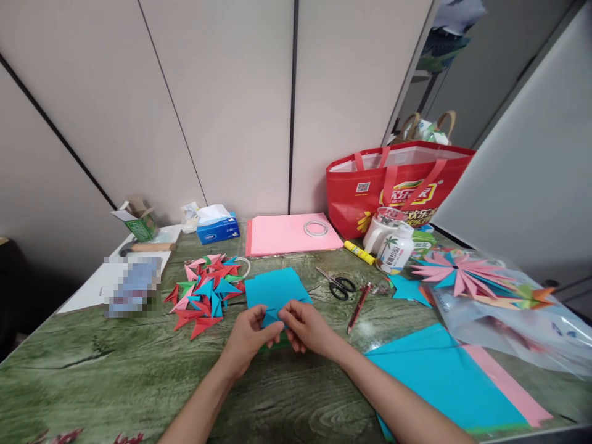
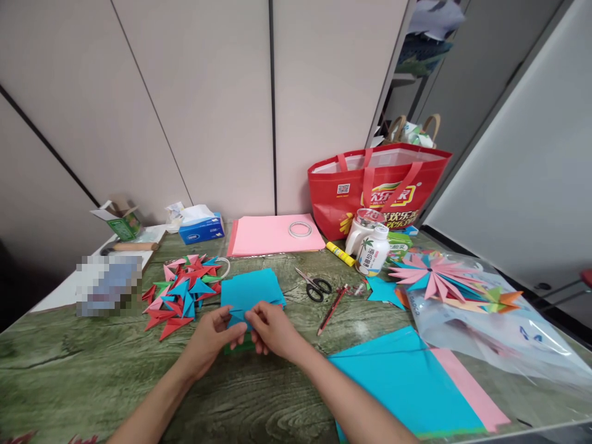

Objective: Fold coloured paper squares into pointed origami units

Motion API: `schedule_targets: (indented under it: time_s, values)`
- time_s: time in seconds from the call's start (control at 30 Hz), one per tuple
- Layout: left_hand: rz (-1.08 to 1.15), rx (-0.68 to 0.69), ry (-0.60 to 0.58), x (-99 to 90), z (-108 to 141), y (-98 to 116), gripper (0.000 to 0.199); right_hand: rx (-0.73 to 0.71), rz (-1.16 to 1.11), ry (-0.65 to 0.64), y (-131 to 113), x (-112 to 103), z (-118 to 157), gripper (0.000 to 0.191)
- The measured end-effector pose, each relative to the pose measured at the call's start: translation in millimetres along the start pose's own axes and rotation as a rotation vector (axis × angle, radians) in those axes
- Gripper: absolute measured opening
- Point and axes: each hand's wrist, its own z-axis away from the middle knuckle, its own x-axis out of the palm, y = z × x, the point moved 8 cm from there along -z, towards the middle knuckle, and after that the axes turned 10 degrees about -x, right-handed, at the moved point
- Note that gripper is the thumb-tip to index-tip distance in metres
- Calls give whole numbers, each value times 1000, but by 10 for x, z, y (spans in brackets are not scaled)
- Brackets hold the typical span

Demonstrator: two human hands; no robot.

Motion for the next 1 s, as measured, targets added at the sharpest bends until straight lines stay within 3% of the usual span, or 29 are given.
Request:
schedule_targets:
  time_s: [0.23,0.4,0.6,0.7,0.8,0.9,1.0]
  values:
    - [28,17,227,-134,-24,-40,27,-29,-315,-57,-14,142,10,34]
    - [111,36,213,-164,-25,-51,25,-46,-353,11,-18,119,12,37]
    - [34,79,29,-48,-5,101,15,-76,-272,94,-5,10,-43,35]
    - [11,68,82,-85,1,109,16,-86,-214,108,-6,-26,-42,33]
    - [30,57,143,-123,-5,64,14,-138,-17,128,-48,-58,-14,28]
    - [109,54,167,-127,0,27,24,-235,258,230,-147,-141,27,18]
    - [125,43,160,-99,11,15,29,-242,276,312,-147,-191,40,16]
